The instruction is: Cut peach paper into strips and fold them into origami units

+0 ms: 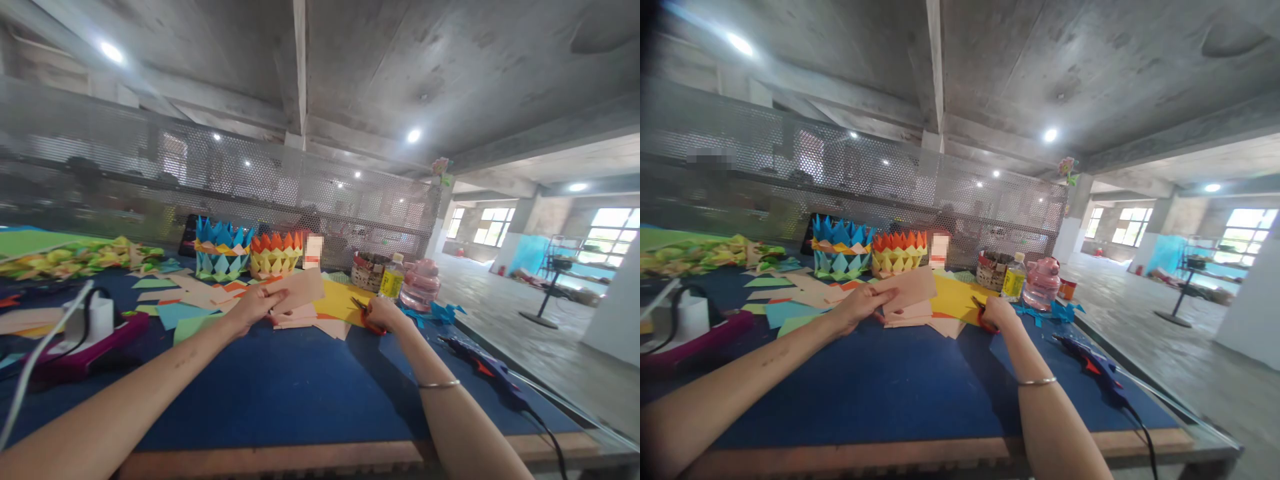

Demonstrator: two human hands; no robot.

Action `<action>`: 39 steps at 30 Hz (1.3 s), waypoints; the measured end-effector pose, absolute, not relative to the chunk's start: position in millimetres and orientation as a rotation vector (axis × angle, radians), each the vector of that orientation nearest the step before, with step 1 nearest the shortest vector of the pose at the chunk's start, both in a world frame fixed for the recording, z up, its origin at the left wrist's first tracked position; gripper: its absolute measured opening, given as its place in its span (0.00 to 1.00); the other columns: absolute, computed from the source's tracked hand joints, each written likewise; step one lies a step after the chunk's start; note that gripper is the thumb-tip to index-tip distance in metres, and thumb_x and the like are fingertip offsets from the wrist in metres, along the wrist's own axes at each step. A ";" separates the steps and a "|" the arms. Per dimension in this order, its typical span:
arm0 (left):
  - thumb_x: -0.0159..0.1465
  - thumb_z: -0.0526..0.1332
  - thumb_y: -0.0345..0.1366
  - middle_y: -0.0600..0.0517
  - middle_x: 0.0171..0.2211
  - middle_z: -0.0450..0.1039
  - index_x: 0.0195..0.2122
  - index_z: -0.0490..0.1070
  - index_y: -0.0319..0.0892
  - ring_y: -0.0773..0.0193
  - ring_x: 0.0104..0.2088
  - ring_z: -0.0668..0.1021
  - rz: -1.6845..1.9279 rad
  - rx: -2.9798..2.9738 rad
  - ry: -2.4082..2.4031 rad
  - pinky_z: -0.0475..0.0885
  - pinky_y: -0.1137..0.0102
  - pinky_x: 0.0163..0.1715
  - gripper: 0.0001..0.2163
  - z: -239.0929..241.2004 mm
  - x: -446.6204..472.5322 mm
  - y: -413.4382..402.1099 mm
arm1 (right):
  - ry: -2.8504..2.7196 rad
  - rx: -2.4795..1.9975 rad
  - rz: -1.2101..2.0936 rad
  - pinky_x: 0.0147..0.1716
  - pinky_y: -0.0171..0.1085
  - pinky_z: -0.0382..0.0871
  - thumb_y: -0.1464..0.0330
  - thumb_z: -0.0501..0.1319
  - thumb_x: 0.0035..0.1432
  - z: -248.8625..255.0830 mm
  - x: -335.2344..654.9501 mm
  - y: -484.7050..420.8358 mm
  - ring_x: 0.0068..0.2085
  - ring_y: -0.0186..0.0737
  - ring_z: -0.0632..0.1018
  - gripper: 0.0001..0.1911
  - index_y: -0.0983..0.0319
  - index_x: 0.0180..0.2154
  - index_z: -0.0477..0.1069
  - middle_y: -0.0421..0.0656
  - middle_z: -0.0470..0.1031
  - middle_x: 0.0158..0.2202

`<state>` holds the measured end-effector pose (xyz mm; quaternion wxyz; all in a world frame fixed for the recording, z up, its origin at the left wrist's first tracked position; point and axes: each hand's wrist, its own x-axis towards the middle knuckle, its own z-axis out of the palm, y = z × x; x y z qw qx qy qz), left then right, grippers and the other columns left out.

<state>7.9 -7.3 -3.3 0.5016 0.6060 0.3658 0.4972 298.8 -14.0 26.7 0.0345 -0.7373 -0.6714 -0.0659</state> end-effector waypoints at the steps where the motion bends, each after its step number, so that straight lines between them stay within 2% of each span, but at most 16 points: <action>1: 0.48 0.67 0.42 0.46 0.29 0.77 0.39 0.73 0.36 0.56 0.28 0.79 1.210 1.433 0.883 0.70 0.74 0.13 0.19 -3.1 7.6 -7.3 | -2.059 -2.273 -0.221 0.29 0.33 0.65 0.76 0.59 0.39 25.8 299.3 -12.9 0.37 0.49 0.77 0.12 0.69 0.30 0.75 0.54 0.77 0.32; 4: 0.49 0.67 0.37 0.47 0.34 0.77 0.40 0.73 0.38 0.62 0.27 0.78 1.264 1.309 0.858 0.75 0.72 0.18 0.17 -3.9 7.0 -5.4 | -2.023 -2.292 -0.258 0.30 0.35 0.66 0.74 0.60 0.39 23.4 301.8 -11.0 0.40 0.52 0.76 0.17 0.72 0.35 0.73 0.58 0.76 0.37; 7: 0.51 0.66 0.32 0.47 0.37 0.77 0.38 0.74 0.38 0.65 0.28 0.77 1.309 1.194 0.779 0.77 0.71 0.24 0.13 -5.6 7.0 -1.3 | -1.974 -2.290 -0.269 0.31 0.35 0.66 0.73 0.61 0.40 20.7 305.1 -11.8 0.41 0.53 0.76 0.18 0.73 0.37 0.72 0.59 0.75 0.38; 13: 0.54 0.63 0.26 0.45 0.35 0.77 0.35 0.74 0.34 0.65 0.29 0.79 1.337 1.021 0.732 0.77 0.73 0.29 0.07 -4.6 7.5 2.9 | -1.813 -2.203 -0.266 0.33 0.38 0.66 0.72 0.60 0.44 24.8 302.7 -14.5 0.43 0.55 0.75 0.21 0.73 0.43 0.68 0.61 0.73 0.40; 16: 0.54 0.63 0.25 0.45 0.33 0.78 0.34 0.73 0.34 0.64 0.26 0.80 1.338 0.944 0.736 0.77 0.73 0.29 0.06 -1.7 6.1 3.1 | -1.821 -2.054 -0.212 0.32 0.35 0.65 0.69 0.58 0.49 30.0 287.0 -13.3 0.41 0.47 0.75 0.19 0.65 0.46 0.66 0.52 0.74 0.39; 19: 0.55 0.62 0.25 0.45 0.31 0.78 0.33 0.73 0.33 0.63 0.26 0.80 1.326 0.884 0.701 0.77 0.73 0.28 0.05 1.0 3.7 4.2 | -1.901 -1.848 0.033 0.23 0.30 0.63 0.66 0.54 0.55 28.5 262.0 -13.9 0.25 0.32 0.73 0.16 0.58 0.47 0.63 0.40 0.74 0.31; 20: 0.55 0.62 0.24 0.45 0.31 0.78 0.34 0.73 0.34 0.62 0.27 0.80 1.332 0.871 0.678 0.78 0.73 0.28 0.05 1.7 2.8 4.9 | -1.867 -1.657 0.334 0.19 0.29 0.61 0.66 0.54 0.56 26.4 253.5 -15.0 0.21 0.29 0.70 0.16 0.58 0.48 0.61 0.39 0.73 0.28; 21: 0.55 0.61 0.24 0.45 0.31 0.79 0.34 0.73 0.34 0.61 0.28 0.81 1.342 0.858 0.657 0.78 0.73 0.28 0.06 2.4 1.8 5.6 | -1.827 -1.473 0.601 0.17 0.28 0.59 0.63 0.55 0.56 23.9 245.6 -16.8 0.18 0.27 0.66 0.16 0.59 0.47 0.61 0.38 0.71 0.26; 23: 0.55 0.61 0.23 0.46 0.31 0.79 0.35 0.73 0.34 0.61 0.28 0.81 1.364 0.837 0.636 0.78 0.73 0.28 0.06 3.7 -0.3 7.1 | -1.784 -1.265 0.910 0.15 0.26 0.56 0.58 0.59 0.52 19.0 232.9 -21.3 0.16 0.24 0.62 0.18 0.60 0.41 0.63 0.35 0.65 0.23; 26: 0.55 0.61 0.22 0.46 0.31 0.79 0.36 0.73 0.34 0.63 0.27 0.80 1.375 0.829 0.629 0.78 0.73 0.27 0.07 5.2 -3.1 9.2 | -1.765 -1.210 1.093 0.14 0.25 0.56 0.54 0.60 0.49 15.4 222.2 -28.8 0.15 0.23 0.60 0.20 0.60 0.38 0.61 0.31 0.60 0.21; 31: 0.55 0.62 0.24 0.47 0.31 0.79 0.36 0.73 0.35 0.64 0.26 0.80 1.362 0.836 0.611 0.78 0.73 0.28 0.08 6.2 -4.6 10.7 | -1.792 -1.156 1.131 0.16 0.27 0.59 0.46 0.52 0.51 17.1 215.9 -36.2 0.18 0.25 0.62 0.23 0.61 0.31 0.58 0.33 0.59 0.21; 39: 0.55 0.62 0.26 0.42 0.35 0.79 0.38 0.72 0.33 0.60 0.30 0.81 1.292 0.919 0.623 0.77 0.73 0.31 0.09 7.5 -1.2 4.7 | -1.894 -1.147 1.008 0.14 0.27 0.56 0.47 0.54 0.51 12.4 205.9 -40.3 0.15 0.26 0.59 0.22 0.59 0.32 0.56 0.31 0.56 0.18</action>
